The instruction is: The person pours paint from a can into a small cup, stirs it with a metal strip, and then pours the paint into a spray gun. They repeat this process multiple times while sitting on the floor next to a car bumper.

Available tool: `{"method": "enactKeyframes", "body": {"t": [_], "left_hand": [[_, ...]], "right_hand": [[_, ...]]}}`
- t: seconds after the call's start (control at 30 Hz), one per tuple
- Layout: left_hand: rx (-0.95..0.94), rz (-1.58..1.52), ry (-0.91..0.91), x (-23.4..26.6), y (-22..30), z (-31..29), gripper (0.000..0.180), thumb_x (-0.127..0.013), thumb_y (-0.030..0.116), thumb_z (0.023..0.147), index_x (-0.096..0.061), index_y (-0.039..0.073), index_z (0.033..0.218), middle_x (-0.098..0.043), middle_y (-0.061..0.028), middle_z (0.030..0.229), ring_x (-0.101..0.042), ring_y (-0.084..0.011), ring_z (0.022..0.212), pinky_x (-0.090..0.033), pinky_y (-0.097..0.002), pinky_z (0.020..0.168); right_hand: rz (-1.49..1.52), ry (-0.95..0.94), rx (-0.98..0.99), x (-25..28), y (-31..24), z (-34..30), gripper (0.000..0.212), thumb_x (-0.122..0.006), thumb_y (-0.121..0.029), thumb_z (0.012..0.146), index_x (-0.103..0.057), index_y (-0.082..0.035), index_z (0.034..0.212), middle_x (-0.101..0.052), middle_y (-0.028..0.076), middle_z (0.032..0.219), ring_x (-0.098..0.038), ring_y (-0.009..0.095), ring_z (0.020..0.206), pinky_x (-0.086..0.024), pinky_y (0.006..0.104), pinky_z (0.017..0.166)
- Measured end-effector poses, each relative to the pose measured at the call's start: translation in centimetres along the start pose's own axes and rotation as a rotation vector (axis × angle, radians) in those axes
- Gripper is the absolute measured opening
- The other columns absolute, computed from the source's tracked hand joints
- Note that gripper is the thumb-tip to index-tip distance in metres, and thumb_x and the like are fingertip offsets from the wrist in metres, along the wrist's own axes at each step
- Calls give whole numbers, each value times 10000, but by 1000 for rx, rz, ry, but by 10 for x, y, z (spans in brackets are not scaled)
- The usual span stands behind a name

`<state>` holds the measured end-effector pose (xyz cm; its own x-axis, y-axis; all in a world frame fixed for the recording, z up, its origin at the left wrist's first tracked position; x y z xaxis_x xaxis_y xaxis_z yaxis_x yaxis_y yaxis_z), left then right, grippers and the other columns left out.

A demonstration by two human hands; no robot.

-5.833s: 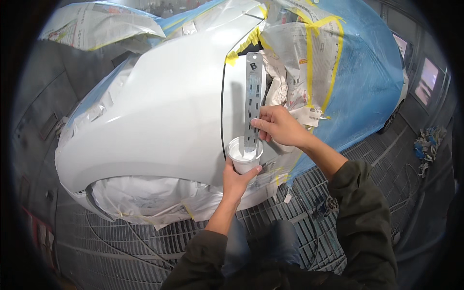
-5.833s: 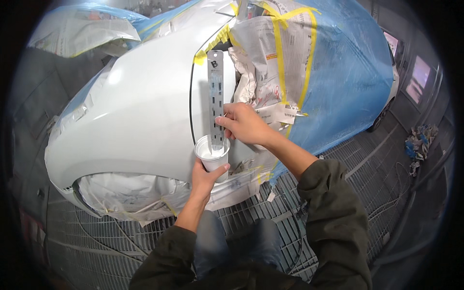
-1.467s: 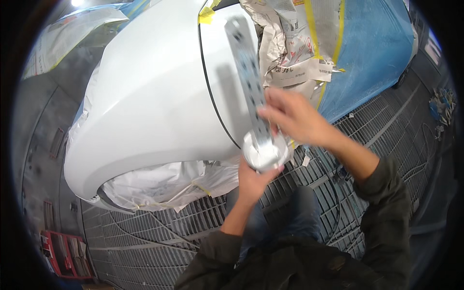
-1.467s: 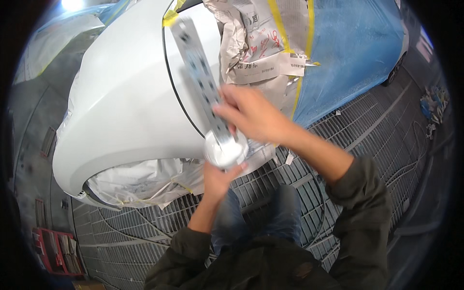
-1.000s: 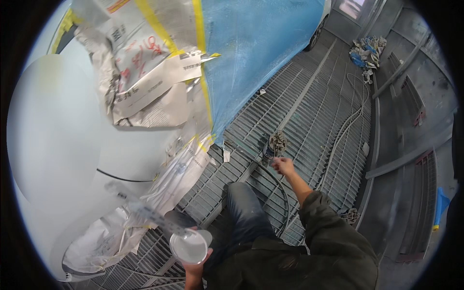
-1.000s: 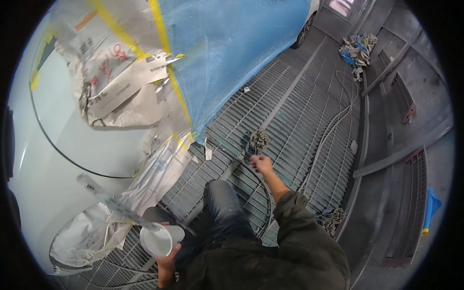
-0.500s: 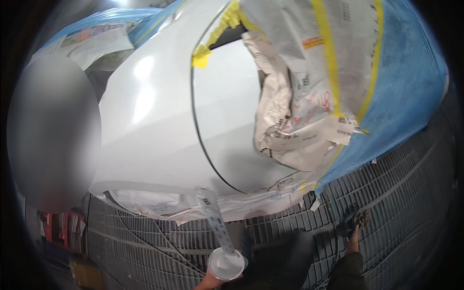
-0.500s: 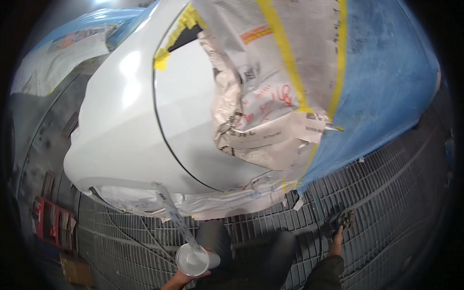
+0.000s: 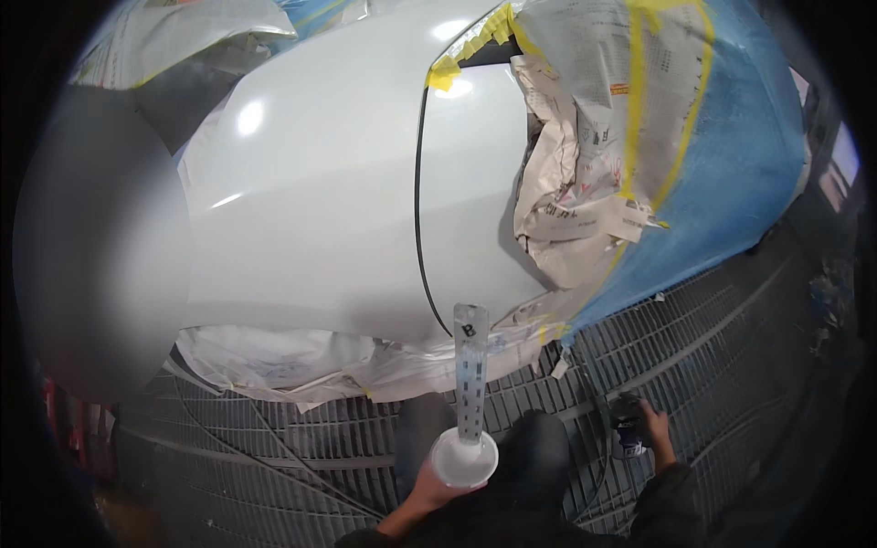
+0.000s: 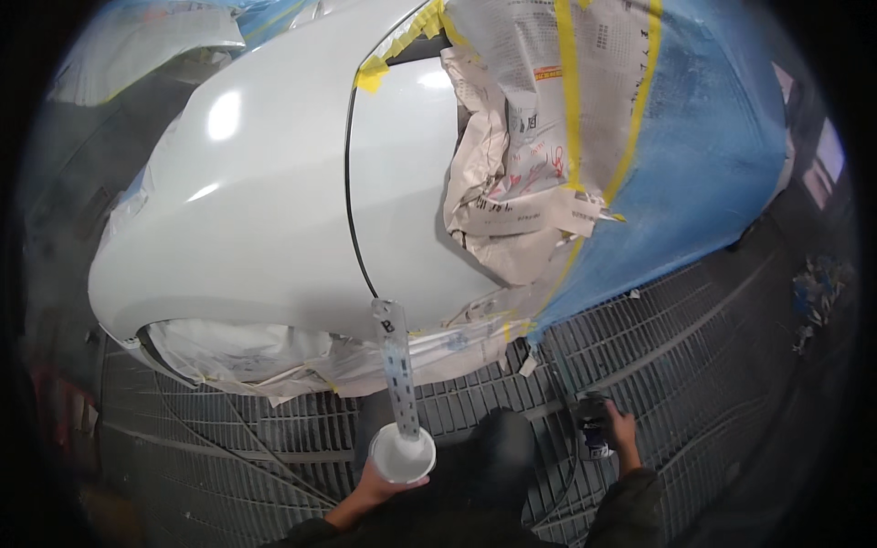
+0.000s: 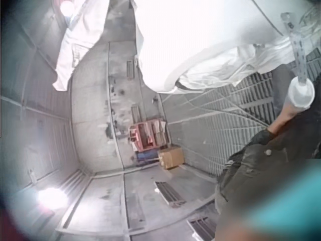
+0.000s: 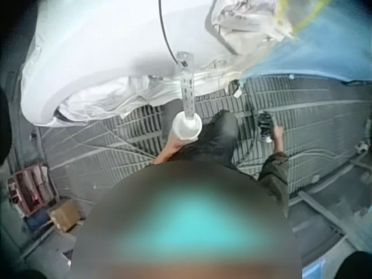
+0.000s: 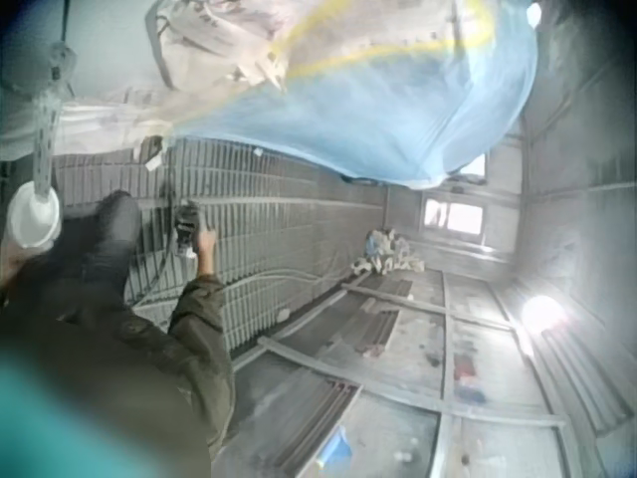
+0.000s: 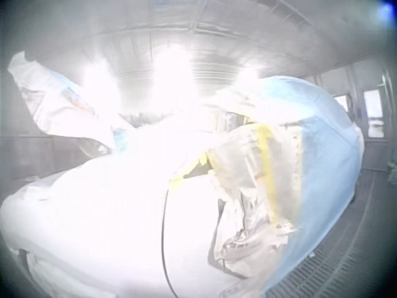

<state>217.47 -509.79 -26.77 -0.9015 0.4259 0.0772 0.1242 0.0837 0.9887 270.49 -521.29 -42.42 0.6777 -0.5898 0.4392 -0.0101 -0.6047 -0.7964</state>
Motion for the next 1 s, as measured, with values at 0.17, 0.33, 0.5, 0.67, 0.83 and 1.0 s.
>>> {"method": "enactKeyframes", "body": {"t": [0.17,0.33,0.5,0.67,0.83,1.0], "left_hand": [[-145,-202,-70,-22,-28,26,902,-948,184,690,-469,11,1434,-609,-125,1347,-578,-225,1263,-439,-371,1091],[-196,-163,-54,-45,-11,39,861,-922,141,674,-499,21,1414,-615,-125,1331,-577,-223,1256,-447,-365,1067],[-275,-199,-47,-63,19,51,835,-917,115,660,-511,11,1383,-630,-125,1284,-604,-217,1201,-463,-359,1045],[-293,-313,-27,-77,46,59,825,-922,85,649,-507,-13,1356,-652,-130,1231,-621,-204,1155,-480,-357,1015],[-312,-312,20,-80,48,61,812,-926,86,641,-528,7,1344,-660,-136,1221,-645,-233,1128,-500,-366,983],[-315,-309,47,-80,57,59,789,-915,100,630,-544,-3,1318,-653,-176,1210,-650,-303,1127,-509,-402,971]], "right_hand": [[-868,-61,562,13,-135,-110,738,-669,-698,827,-722,35,770,-628,246,642,-653,432,646,-496,493,620],[-861,-65,935,33,-279,-210,594,-705,-568,819,-638,16,738,-557,206,598,-590,396,561,-462,461,565],[-748,-19,1351,42,-379,-280,598,-717,-578,781,-547,-8,715,-488,152,601,-548,320,540,-410,393,527],[-815,-47,1510,41,-432,-327,652,-731,-631,743,-535,-12,687,-484,96,580,-531,277,508,-389,350,506],[-874,-144,1570,29,-452,-337,597,-698,-582,773,-536,-16,674,-485,89,569,-534,267,495,-395,351,494],[-926,-211,1586,17,-452,-338,501,-615,-481,838,-522,-14,683,-471,108,582,-507,304,491,-386,371,486]]}}
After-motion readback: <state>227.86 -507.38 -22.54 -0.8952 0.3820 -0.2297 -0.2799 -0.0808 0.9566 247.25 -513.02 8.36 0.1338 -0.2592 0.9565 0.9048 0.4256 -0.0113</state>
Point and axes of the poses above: each hand's wrist, its own z-axis towards the middle knuckle, its own x-axis out of the back of the hand, y = z × x, the point moved 1 cm from there along z, towards the middle knuckle
